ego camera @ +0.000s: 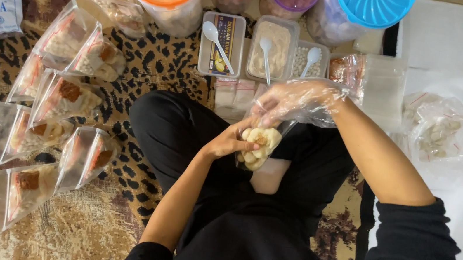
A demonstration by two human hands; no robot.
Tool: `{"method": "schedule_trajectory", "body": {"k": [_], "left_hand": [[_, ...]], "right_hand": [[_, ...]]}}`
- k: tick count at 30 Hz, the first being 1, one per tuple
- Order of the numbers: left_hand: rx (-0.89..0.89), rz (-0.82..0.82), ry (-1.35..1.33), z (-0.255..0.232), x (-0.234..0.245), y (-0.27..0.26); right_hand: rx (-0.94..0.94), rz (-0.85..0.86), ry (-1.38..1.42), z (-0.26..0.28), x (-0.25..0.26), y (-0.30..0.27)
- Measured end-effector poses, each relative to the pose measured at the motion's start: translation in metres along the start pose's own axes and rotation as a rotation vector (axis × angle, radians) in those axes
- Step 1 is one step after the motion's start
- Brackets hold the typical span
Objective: Manually packaging various snack items from containers into small plastic bags while sitting on the floor.
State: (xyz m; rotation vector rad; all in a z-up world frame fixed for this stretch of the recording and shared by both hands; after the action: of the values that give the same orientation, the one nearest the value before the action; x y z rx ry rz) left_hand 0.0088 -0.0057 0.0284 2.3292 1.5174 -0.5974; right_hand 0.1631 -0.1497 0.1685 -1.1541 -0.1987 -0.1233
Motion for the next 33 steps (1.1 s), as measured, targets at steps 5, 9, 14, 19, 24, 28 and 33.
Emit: {"method": "schedule_trajectory", "body": {"k": [5, 9, 14, 19, 24, 28, 33], "left_hand": [[-0.003, 0.013, 0.036, -0.002, -0.002, -0.003], [0.000, 0.014, 0.053, -0.004, -0.004, -0.003], [-0.006, 0.034, 0.030, 0.003, 0.000, -0.008], [-0.038, -0.026, 0.007, -0.004, 0.000, -0.001], [-0.049, -0.066, -0.033, -0.007, 0.000, -0.002], [-0.055, -0.056, -0.029, 0.009, 0.005, -0.001], [-0.053, -0.055, -0.030, 0.015, 0.009, -0.004]], "right_hand": [[0.063, 0.113, -0.005, 0.003, -0.002, -0.003], [0.577, 0.017, 0.055, -0.030, -0.010, 0.015], [0.086, 0.174, -0.110, -0.015, -0.004, 0.015], [0.038, -0.192, 0.011, 0.013, -0.009, -0.019], [-0.052, -0.526, -0.071, -0.009, -0.008, -0.003], [0.030, -0.466, -0.052, -0.014, -0.007, 0.003], [0.157, -0.374, 0.040, -0.013, -0.015, -0.001]]}}
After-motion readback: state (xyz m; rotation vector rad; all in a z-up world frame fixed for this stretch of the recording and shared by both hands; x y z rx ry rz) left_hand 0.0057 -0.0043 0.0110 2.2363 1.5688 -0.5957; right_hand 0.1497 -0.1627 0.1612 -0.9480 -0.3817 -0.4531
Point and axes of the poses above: each hand's wrist, its own y-axis towards the middle knuckle, its own x-axis out of the back of the hand, z = x × y, the point moved 1 cm from there along y, towards the middle knuckle, and after that the axes turned 15 degrees about -x, right-handed, at the moved point
